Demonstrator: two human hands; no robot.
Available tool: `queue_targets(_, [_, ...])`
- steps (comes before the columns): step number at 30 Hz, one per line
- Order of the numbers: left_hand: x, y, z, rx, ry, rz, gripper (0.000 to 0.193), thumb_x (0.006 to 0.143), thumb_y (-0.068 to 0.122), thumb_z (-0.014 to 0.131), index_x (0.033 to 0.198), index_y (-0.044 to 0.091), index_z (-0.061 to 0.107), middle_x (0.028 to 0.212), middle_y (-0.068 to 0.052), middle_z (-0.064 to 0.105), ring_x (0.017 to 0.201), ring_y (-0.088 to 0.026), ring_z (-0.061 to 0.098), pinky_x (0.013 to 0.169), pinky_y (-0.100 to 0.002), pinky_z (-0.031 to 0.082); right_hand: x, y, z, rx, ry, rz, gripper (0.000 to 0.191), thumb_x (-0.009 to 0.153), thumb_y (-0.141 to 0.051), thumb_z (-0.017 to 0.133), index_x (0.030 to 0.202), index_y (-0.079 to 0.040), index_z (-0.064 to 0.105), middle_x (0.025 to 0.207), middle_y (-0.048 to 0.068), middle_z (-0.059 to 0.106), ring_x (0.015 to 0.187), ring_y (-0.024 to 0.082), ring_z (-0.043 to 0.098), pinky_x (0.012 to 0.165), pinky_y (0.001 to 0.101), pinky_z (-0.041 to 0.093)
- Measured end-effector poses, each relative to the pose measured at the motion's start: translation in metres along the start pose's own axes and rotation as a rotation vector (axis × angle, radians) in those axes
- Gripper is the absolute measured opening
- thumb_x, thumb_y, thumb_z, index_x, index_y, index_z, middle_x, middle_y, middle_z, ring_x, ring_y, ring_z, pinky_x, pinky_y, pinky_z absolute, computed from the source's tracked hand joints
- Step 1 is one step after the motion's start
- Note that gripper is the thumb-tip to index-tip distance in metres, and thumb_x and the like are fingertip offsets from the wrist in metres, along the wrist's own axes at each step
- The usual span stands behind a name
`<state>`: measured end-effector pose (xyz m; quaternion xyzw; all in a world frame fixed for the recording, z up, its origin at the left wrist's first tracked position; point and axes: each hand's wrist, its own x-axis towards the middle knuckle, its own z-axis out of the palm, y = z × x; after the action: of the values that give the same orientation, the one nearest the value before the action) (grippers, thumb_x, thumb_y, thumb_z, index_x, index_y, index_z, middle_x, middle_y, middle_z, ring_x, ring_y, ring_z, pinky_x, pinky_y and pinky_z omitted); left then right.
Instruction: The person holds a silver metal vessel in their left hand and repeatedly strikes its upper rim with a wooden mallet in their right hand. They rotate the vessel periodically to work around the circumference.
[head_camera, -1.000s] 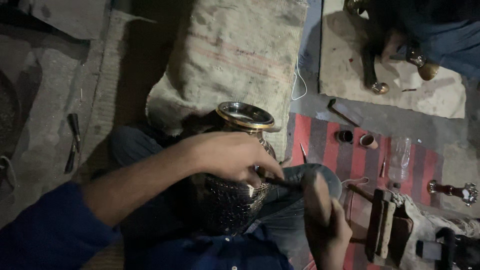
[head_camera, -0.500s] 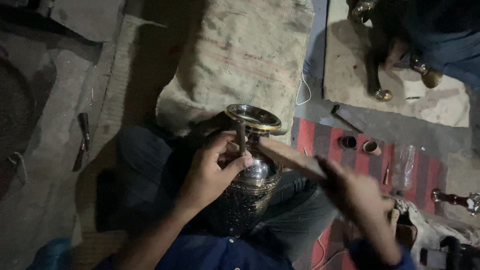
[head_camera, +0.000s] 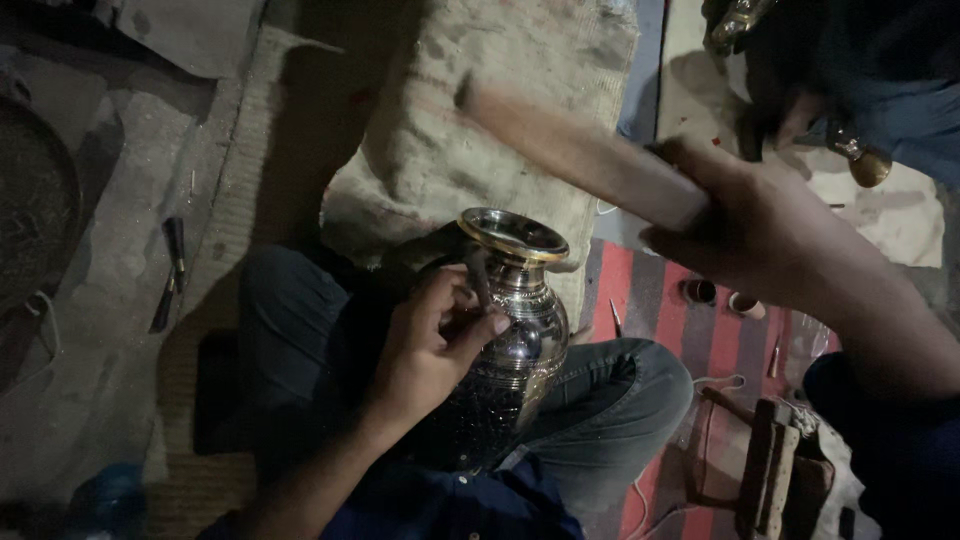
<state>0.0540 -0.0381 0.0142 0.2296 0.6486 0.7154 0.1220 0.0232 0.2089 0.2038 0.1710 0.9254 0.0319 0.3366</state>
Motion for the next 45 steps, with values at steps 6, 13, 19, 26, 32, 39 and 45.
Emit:
queue_targets(6, [-0.006, -0.003, 0.003, -0.035, 0.021, -0.206, 0.033, 0.093, 0.019, 0.075, 0.117, 0.005, 0.058, 0.090, -0.006, 0.075, 0.080, -0.013, 0.075, 0.069, -0.027, 0.060, -0.006, -0.005, -0.006, -0.137, 0.154, -0.204, 0.058, 0.099, -0.030, 0.061, 0.154, -0.029, 0.045, 0.091, 0.004, 0.077, 0.057, 0.012, 0.075, 0.051, 0.0253, 0.056])
queue_targets(13, [-0.020, -0.010, 0.011, -0.090, 0.161, -0.128, 0.029, 0.093, 0.020, 0.077, 0.107, 0.005, 0.056, 0.093, -0.004, 0.075, 0.085, -0.010, 0.074, 0.072, -0.025, 0.062, -0.016, -0.008, -0.003, -0.315, 0.293, -0.329, 0.055, 0.101, -0.035, 0.062, 0.155, -0.033, 0.049, 0.092, 0.005, 0.077, 0.059, 0.011, 0.070, 0.052, 0.0261, 0.059])
queue_targets(19, [-0.014, -0.008, 0.002, -0.142, 0.281, -0.142, 0.031, 0.094, 0.019, 0.077, 0.114, 0.005, 0.058, 0.093, -0.006, 0.072, 0.080, -0.013, 0.066, 0.068, -0.028, 0.054, -0.042, 0.020, 0.034, -0.298, 0.138, -0.147, 0.055, 0.097, -0.039, 0.066, 0.149, -0.036, 0.049, 0.113, -0.003, 0.074, 0.064, 0.012, 0.073, 0.060, 0.0305, 0.060])
queue_targets(26, [0.049, 0.009, -0.014, -0.073, -0.431, -0.026, 0.051, 0.092, 0.018, 0.076, 0.136, 0.009, 0.054, 0.112, -0.007, 0.071, 0.104, -0.020, 0.075, 0.089, -0.033, 0.063, -0.080, 0.041, 0.222, 1.009, 0.506, -0.238, 0.068, 0.072, -0.013, 0.086, 0.130, -0.003, 0.052, 0.111, 0.010, 0.070, 0.100, 0.019, 0.069, 0.087, 0.0333, 0.057])
queue_targets(32, [0.096, 0.017, 0.001, 0.166, -1.092, 0.031, 0.042, 0.083, 0.019, 0.077, 0.124, 0.015, 0.068, 0.105, -0.006, 0.080, 0.098, -0.019, 0.079, 0.087, -0.037, 0.059, -0.080, 0.016, 0.367, 1.123, 0.407, -0.103, 0.087, 0.070, -0.005, 0.086, 0.144, -0.002, 0.041, 0.131, 0.020, 0.063, 0.124, 0.027, 0.059, 0.102, 0.0378, 0.047])
queue_targets(39, [0.111, 0.009, 0.018, 0.157, -1.264, 0.357, 0.049, 0.083, 0.021, 0.080, 0.130, 0.018, 0.068, 0.116, -0.008, 0.078, 0.104, -0.025, 0.072, 0.102, -0.047, 0.040, -0.096, 0.011, 0.409, 0.926, 0.373, 0.212, 0.093, 0.073, 0.000, 0.079, 0.154, -0.012, 0.034, 0.125, 0.015, 0.067, 0.113, 0.025, 0.069, 0.096, 0.0365, 0.053])
queue_targets(45, [0.115, 0.018, 0.018, 0.335, -1.401, 0.025, 0.047, 0.084, 0.026, 0.077, 0.130, 0.022, 0.066, 0.110, -0.002, 0.079, 0.102, -0.019, 0.074, 0.087, -0.037, 0.057, -0.100, 0.000, 0.402, 1.285, 0.846, 0.204, 0.086, 0.070, 0.003, 0.081, 0.145, 0.003, 0.040, 0.108, 0.015, 0.067, 0.096, 0.023, 0.068, 0.087, 0.0370, 0.056])
